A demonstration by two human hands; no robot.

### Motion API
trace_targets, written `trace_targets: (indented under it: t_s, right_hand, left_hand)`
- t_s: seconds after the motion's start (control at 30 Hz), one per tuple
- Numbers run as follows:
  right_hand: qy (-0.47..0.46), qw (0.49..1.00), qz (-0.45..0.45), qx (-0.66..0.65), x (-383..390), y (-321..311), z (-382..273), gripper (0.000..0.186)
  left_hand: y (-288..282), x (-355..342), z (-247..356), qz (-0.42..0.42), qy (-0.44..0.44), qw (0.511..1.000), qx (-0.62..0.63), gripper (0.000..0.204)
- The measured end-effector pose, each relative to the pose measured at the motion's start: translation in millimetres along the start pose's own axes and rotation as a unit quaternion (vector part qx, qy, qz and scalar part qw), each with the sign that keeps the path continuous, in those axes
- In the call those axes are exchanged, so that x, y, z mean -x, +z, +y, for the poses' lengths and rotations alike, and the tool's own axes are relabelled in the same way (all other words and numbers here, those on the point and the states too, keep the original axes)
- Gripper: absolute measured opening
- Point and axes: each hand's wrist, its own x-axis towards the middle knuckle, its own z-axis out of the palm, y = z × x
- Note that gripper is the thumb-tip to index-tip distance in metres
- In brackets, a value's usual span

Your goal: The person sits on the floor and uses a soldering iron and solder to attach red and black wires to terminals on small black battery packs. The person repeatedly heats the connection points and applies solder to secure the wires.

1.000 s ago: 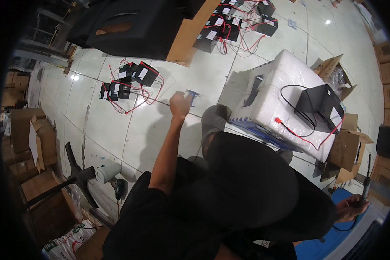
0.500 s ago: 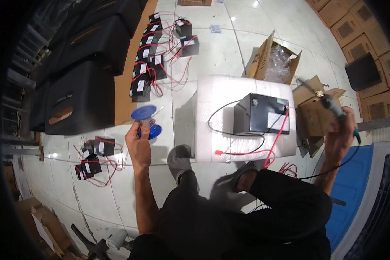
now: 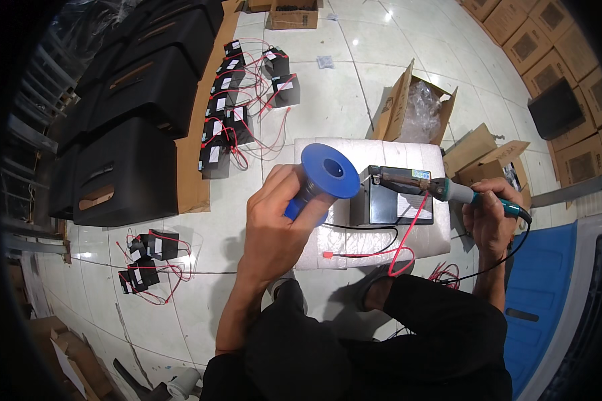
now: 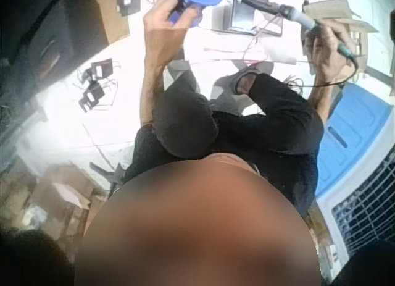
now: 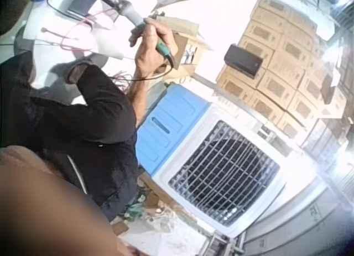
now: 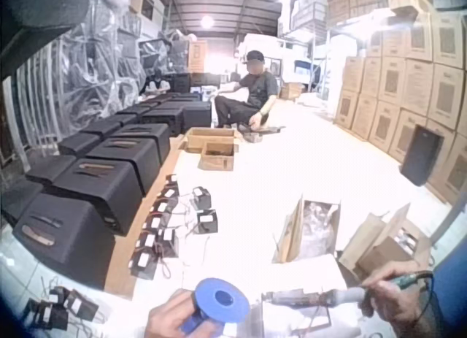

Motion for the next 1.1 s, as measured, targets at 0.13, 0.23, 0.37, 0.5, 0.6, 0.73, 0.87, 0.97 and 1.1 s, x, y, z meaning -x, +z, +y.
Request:
trace_targets:
  t_s: [0.13, 0.23, 0.37, 0.5, 0.6, 0.73, 0.87, 0.97, 1.1]
  right_hand:
    - [-0.004, 1.000, 0.000, 0.002, 1.5, 3.7, 1.0, 0.023]
    - [-0.004, 1.000, -0.005, -0.006, 2.8, 3.3, 1.4, 0.023]
    - [-0.005, 1.000, 0.001, -0.005, 4.5, 2.6, 0.7, 0.024]
    - [-0.002, 1.000, 0.003, 0.002, 5.4, 2.4, -0.1, 0.024]
    - [-0.007, 1.000, -0.001, 0.012, 5.9, 2.2, -0.2, 0.025]
    - [-0.004, 1.000, 0.000, 0.012, 6.3, 2.2, 0.6, 0.026]
    - [-0.024, 0.999, -0.009, 0.033, 6.2, 2.0, 0.5, 0.025]
    - [-0.053, 0.997, -0.037, 0.052, 5.9, 1.3, -2.9, 0.024]
    - [-0.095, 0.989, -0.086, 0.072, 4.2, 1.3, -12.1, 0.022]
  left_hand:
    - [2.1, 0.2, 1.6, -0.016, 0.004, 1.000, -0.004, 0.020]
    - [2.1, -0.2, 1.7, -0.021, 0.005, 1.000, -0.012, 0.020]
    - [2.9, 0.1, 2.1, -0.020, 0.006, 1.000, -0.009, 0.020]
    - [3.1, 0.4, 2.6, -0.029, -0.001, 1.000, -0.007, 0.020]
    - [4.2, -0.3, 2.0, -0.026, 0.004, 1.000, -0.009, 0.020]
    - [4.1, 0.1, 1.7, -0.027, -0.007, 1.000, -0.011, 0.019]
    - [4.7, 0.1, 0.9, -0.024, 0.003, 1.000, -0.009, 0.020]
    - [4.2, 0.9, 0.5, -0.031, 0.003, 0.999, -0.027, 0.021]
    - [4.8, 1.1, -0.1, -0.028, 0.014, 0.999, -0.034, 0.021]
